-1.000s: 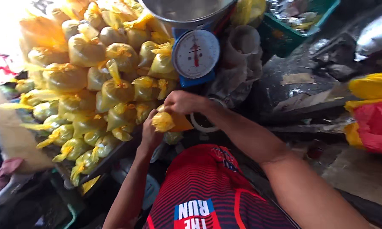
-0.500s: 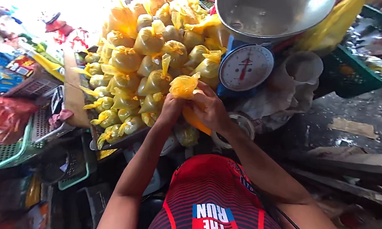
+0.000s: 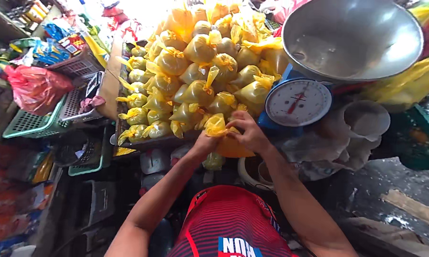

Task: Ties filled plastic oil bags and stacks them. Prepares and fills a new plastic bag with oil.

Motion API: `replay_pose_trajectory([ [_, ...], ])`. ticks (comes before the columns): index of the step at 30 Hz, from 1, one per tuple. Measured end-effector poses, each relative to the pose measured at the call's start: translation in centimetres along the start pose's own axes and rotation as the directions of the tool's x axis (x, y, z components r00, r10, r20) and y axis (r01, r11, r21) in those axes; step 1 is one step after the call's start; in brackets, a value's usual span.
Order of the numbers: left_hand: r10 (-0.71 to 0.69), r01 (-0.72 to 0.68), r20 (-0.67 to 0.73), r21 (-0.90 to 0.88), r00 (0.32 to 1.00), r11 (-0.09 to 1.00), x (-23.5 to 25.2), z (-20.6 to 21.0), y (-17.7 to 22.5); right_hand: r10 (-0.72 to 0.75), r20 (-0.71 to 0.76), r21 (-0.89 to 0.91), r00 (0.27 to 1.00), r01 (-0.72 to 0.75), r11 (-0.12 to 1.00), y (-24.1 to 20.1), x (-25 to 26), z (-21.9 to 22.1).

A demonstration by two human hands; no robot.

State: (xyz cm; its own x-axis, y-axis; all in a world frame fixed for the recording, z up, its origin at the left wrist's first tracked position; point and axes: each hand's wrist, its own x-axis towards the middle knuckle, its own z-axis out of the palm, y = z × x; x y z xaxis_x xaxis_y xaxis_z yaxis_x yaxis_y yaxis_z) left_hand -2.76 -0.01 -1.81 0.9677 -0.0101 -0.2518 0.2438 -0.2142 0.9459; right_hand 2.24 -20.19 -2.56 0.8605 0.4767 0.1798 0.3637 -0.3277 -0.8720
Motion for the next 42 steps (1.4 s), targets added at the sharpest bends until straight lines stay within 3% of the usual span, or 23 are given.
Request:
replay_pose_trajectory([
  [1, -0.168, 0.174, 0.049, -0.164, 0.985, 0.971, 0.2, 0.0, -0.9, 0.014, -0.016, -0.141, 1.0, -0.016, 0.99, 0.6, -0.4, 1.1],
  [3, -0.28, 0.294, 0.091, -0.238, 0.956, 0.926, 0.3, -0.1, -1.4, 0.078, 0.016, -0.375, 0.997, -0.067, 0.925, 0.6, -1.3, 3.4],
  [6, -0.128, 0.132, -0.046, 0.101, 0.991, 0.986, -0.6, -1.1, 0.4, -0.068, -0.025, -0.528, 0.997, 0.045, 0.848, -0.1, -1.8, 5.7],
  [8, -0.02, 0.072, -0.162, 0.319, 0.987, 0.945, -1.8, -2.1, 2.7, -0.155, -0.017, -0.469, 0.988, 0.129, 0.874, -1.1, -1.0, 5.8],
  [9, -0.004, 0.064, -0.198, 0.3, 0.98, 0.952, -2.0, -2.4, 3.7, -0.146, 0.011, -0.392, 0.989, 0.139, 0.909, -1.6, -0.5, 5.5],
  [12, -0.063, 0.068, -0.23, 0.015, 0.971, 0.998, -0.8, -3.2, 4.8, -0.125, 0.077, -0.176, 0.989, 0.137, 0.975, -2.6, 0.2, 5.0],
  [15, -0.031, -0.015, -0.321, -0.14, 0.947, 0.99, 1.5, -4.0, 3.8, -0.265, 0.016, -0.188, 0.964, 0.263, 0.946, -3.0, -0.3, 6.1],
  [19, -0.281, -0.035, -0.362, -0.666, 0.889, 0.745, 4.2, -6.0, 3.0, -0.399, -0.082, -0.279, 0.913, 0.364, 0.889, -2.2, -1.0, 8.0],
  [22, -0.475, 0.023, -0.212, -0.897, 0.854, 0.441, 5.4, -7.5, 2.2, -0.428, -0.147, -0.279, 0.892, 0.378, 0.883, -1.6, -2.0, 10.0],
  [25, -0.402, 0.142, 0.013, -0.945, 0.916, 0.294, 6.2, -9.0, 0.9, -0.402, -0.178, -0.237, 0.898, 0.358, 0.903, -1.3, -2.6, 11.3],
  [26, -0.356, 0.187, 0.046, -0.91, 0.933, 0.371, 5.9, -9.7, 0.6, -0.386, -0.172, -0.212, 0.906, 0.349, 0.913, -1.3, -2.6, 11.2],
  [27, -0.321, 0.22, 0.028, -0.784, 0.947, 0.58, 5.3, -10.3, 0.4, -0.378, -0.154, -0.199, 0.913, 0.346, 0.917, -1.1, -2.5, 10.9],
  [28, -0.278, 0.233, -0.011, -0.517, 0.96, 0.824, 4.1, -11.0, 0.6, -0.385, -0.119, -0.223, 0.915, 0.353, 0.909, -0.9, -2.2, 10.1],
  [29, -0.22, 0.216, -0.009, -0.173, 0.975, 0.961, 2.6, -11.6, 0.5, -0.403, -0.061, -0.291, 0.913, 0.37, 0.882, -0.6, -1.7, 9.1],
  [30, -0.177, 0.166, 0.077, 0.131, 0.981, 0.977, 1.4, -12.3, -0.6, -0.413, 0.016, -0.363, 0.911, 0.39, 0.846, -0.1, -1.1, 8.1],
  [31, -0.202, 0.115, 0.209, 0.368, 0.957, 0.923, 0.3, -12.8, -1.8, -0.406, 0.112, -0.418, 0.907, 0.414, 0.809, 0.5, -0.6, 7.4],
  [33, -0.282, -0.013, 0.426, 0.569, 0.86, 0.822, -2.4, -12.6, -4.1, -0.354, 0.284, -0.445, 0.891, 0.45, 0.774, 1.7, -0.2, 7.5],
  [35, -0.242, -0.015, 0.54, 0.427, 0.806, 0.904, -4.3, -13.4, -6.3, -0.197, 0.381, -0.418, 0.903, 0.359, 0.835, 2.4, -0.4, 8.2],
  [37, -0.228, 0.25, 0.551, 0.036, 0.803, 0.968, -4.8, -14.9, -8.3, -0.002, 0.398, -0.357, 0.918, 0.157, 0.921, 1.9, -1.2, 9.1],
  [39, -0.283, 0.503, 0.515, -0.358, 0.809, 0.787, -4.5, -16.1, -8.2, 0.068, 0.348, -0.286, 0.935, 0.037, 0.957, -0.1, -1.8, 11.0],
  [40, -0.298, 0.542, 0.499, -0.466, 0.814, 0.699, -4.2, -16.6, -7.3, 0.054, 0.319, -0.263, 0.946, 0.034, 0.964, -1.6, -1.8, 12.3],
  [41, -0.284, 0.526, 0.482, -0.499, 0.829, 0.689, -4.0, -17.0, -6.5, 0.024, 0.29, -0.239, 0.957, 0.048, 0.97, -3.3, -1.6, 13.8],
  [42, -0.225, 0.439, 0.458, -0.44, 0.86, 0.784, -3.8, -17.5, -5.7, -0.013, 0.256, -0.207, 0.967, 0.069, 0.976, -4.9, -0.8, 15.2],
])
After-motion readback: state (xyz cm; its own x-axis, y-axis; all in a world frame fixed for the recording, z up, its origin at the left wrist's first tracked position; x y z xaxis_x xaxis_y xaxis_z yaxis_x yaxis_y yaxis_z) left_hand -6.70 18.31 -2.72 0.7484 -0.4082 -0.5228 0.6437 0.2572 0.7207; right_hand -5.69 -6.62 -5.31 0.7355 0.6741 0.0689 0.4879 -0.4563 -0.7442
